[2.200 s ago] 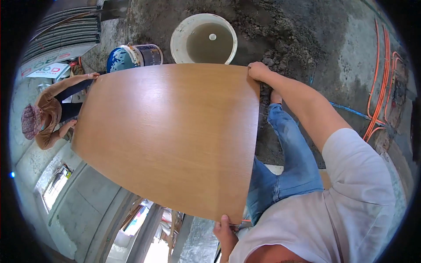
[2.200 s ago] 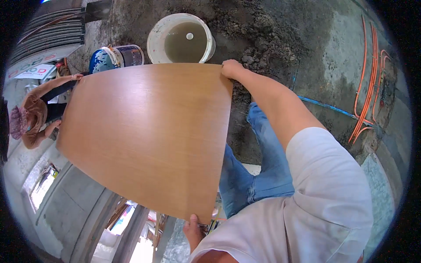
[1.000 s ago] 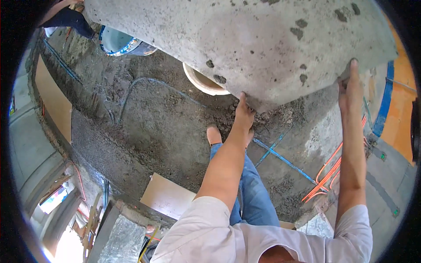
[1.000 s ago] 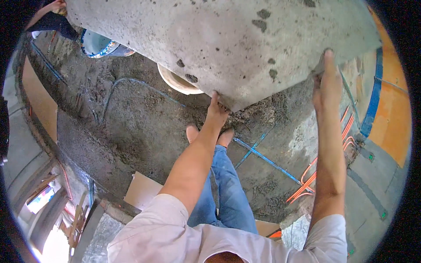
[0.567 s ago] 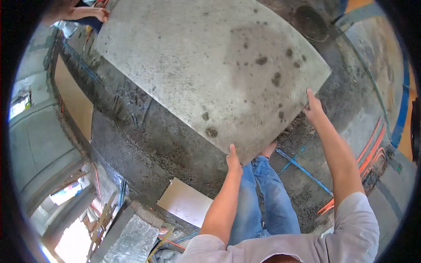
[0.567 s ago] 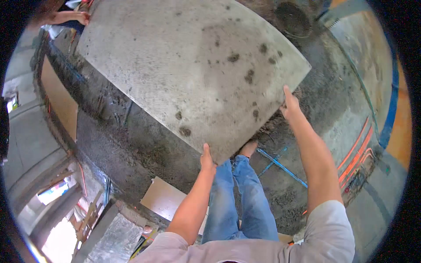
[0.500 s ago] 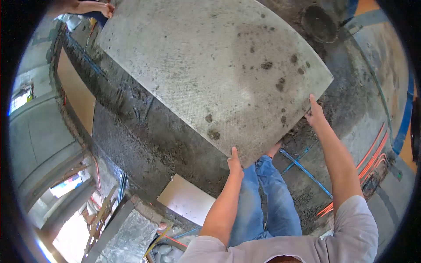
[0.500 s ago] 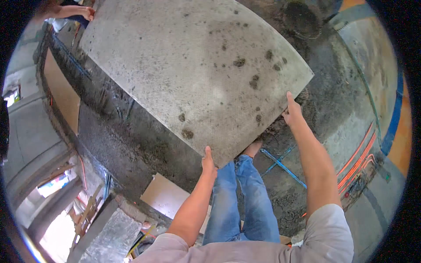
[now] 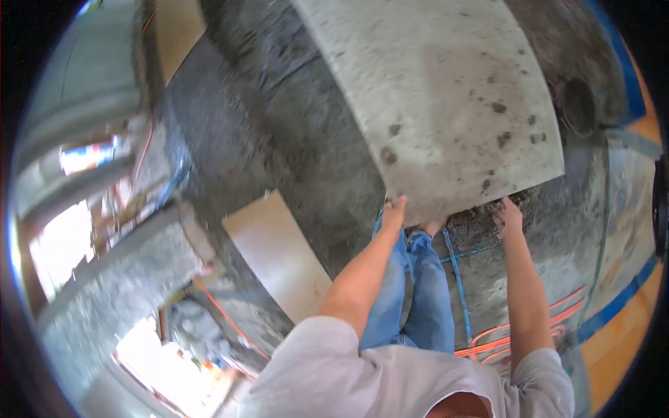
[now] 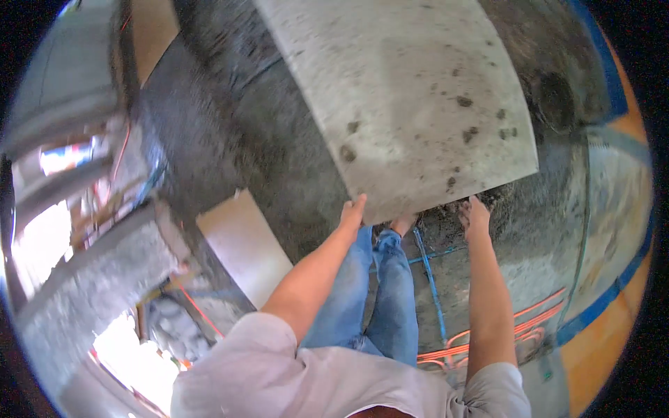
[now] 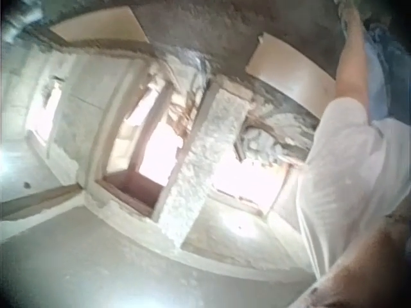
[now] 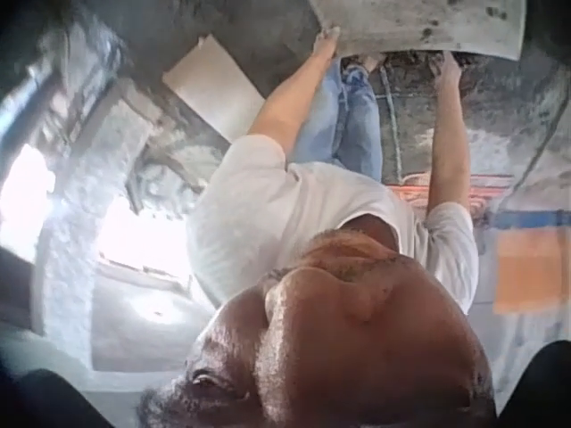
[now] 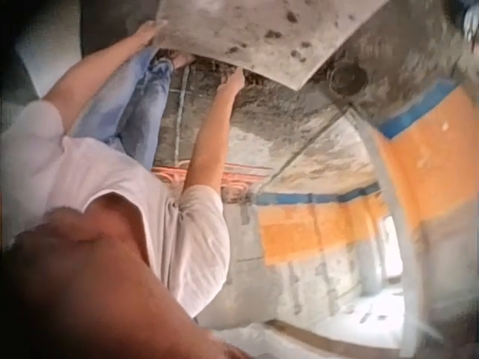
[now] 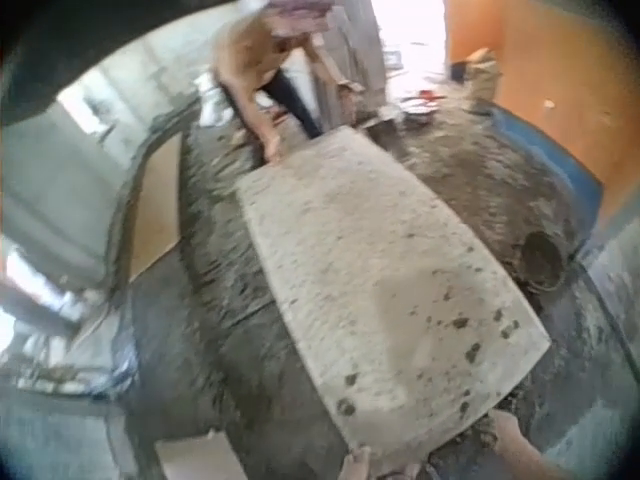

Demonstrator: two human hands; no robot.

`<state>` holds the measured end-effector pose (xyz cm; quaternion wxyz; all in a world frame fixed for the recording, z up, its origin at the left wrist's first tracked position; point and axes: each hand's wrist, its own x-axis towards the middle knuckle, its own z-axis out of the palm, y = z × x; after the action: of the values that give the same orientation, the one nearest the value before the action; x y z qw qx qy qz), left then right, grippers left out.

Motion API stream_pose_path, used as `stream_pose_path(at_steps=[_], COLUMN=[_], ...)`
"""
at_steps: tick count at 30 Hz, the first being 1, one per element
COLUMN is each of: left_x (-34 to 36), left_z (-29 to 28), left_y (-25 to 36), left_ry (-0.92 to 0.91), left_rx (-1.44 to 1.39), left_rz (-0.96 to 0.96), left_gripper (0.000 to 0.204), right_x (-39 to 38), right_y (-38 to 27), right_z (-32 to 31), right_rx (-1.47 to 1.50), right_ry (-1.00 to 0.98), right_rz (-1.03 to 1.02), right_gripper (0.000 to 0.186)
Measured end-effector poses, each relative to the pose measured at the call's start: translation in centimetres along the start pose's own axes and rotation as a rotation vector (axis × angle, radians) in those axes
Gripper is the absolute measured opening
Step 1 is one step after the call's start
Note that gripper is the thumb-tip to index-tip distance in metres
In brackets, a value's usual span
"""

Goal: Laying large tiles on a floor surface and using a mallet and level to ensure they are even.

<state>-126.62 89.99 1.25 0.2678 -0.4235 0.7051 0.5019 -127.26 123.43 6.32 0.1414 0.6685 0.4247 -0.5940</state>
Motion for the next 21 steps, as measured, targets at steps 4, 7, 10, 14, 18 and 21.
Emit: stream_pose_path(at_steps=[4,7,10,14,18,21], left_x=[-2.5,-9.4,-13.1,-14.8,-16.0,-15.1], left_z=[-5.2,-6.9,-9.6,-13.6,-15.6,-17.5], left_y=[-4.5,-5.4,-7.1,-14.8,-21.3,-24.6], left_ry=[-0.231,-0.221,-0.070,-0.045,0.024,-0.068], left_rx=[0.099,-0.262,-0.432,-0.340,-0.238,-0.089], left_rz=[-0.045,-0.304,-0.290,-0.326,-0.437,-0.421], left_gripper=[0.039,0.042,0.034,0.030,0.024,0.025], right_x=[-7.0,-9.6,-10.1,-8.4,-7.0,-7.4], right_y=[5.5,9.1,11.1,14.6,20.0,24.1], right_z=[-1.5,-3.6,-3.0,-3.1,-4.0,-3.0], right_rx=[-0.146,-0.320,-0.417,-0.442,-0.423,-0.745], right_ry=[-0.244,-0.179,-0.179,-0.167,-0.235,-0.342], right_rz=[0.005,-0.003,-0.041,-0.049,-0.033,-0.096], right_gripper=[0.039,0.027,0.019,0.022,0.023,0.024])
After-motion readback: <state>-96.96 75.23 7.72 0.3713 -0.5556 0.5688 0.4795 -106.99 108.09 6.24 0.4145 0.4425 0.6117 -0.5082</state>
